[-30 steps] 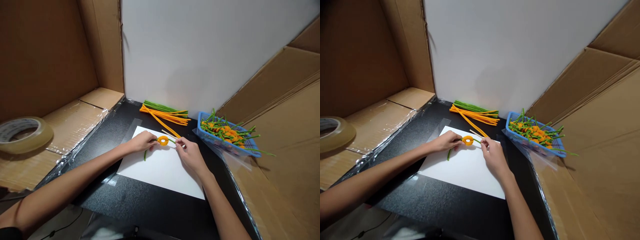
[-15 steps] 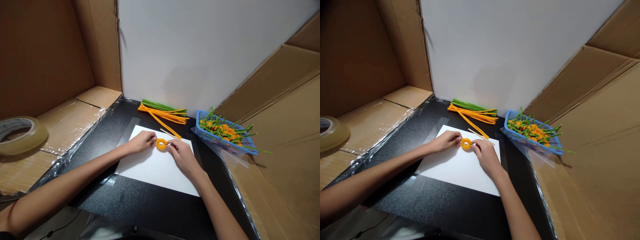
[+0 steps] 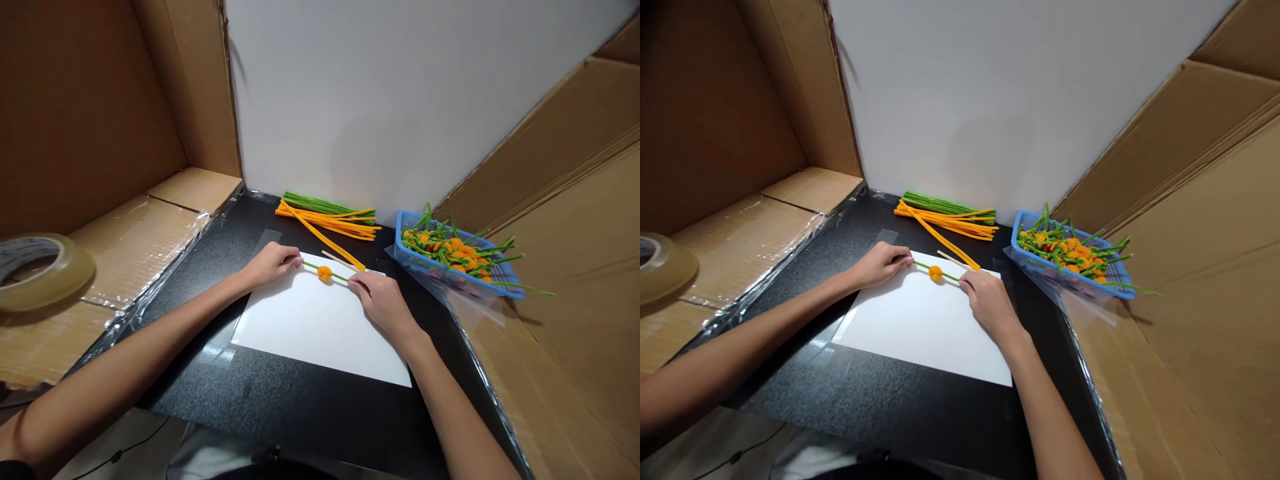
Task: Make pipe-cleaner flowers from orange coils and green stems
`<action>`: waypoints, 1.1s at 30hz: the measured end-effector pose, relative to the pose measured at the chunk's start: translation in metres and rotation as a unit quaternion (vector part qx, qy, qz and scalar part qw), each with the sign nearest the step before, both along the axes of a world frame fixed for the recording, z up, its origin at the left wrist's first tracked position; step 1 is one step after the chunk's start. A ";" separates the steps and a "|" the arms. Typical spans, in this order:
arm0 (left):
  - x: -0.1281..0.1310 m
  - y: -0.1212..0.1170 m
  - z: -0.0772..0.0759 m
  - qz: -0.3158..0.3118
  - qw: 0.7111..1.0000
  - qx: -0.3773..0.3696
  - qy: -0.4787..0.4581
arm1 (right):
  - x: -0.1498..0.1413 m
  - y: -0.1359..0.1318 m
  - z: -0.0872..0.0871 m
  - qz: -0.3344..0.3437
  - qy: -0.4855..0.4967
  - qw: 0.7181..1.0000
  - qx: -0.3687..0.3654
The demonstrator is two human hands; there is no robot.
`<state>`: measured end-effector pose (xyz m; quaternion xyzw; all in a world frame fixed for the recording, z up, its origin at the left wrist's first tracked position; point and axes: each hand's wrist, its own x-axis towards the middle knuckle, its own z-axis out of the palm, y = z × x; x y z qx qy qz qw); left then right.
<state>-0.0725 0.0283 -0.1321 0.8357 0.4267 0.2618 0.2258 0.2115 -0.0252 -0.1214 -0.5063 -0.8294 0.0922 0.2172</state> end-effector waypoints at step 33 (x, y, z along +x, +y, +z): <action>0.057 -0.062 0.012 0.030 0.998 0.002 -0.059 | -0.054 -0.021 0.004 -0.109 0.275 0.953 -0.074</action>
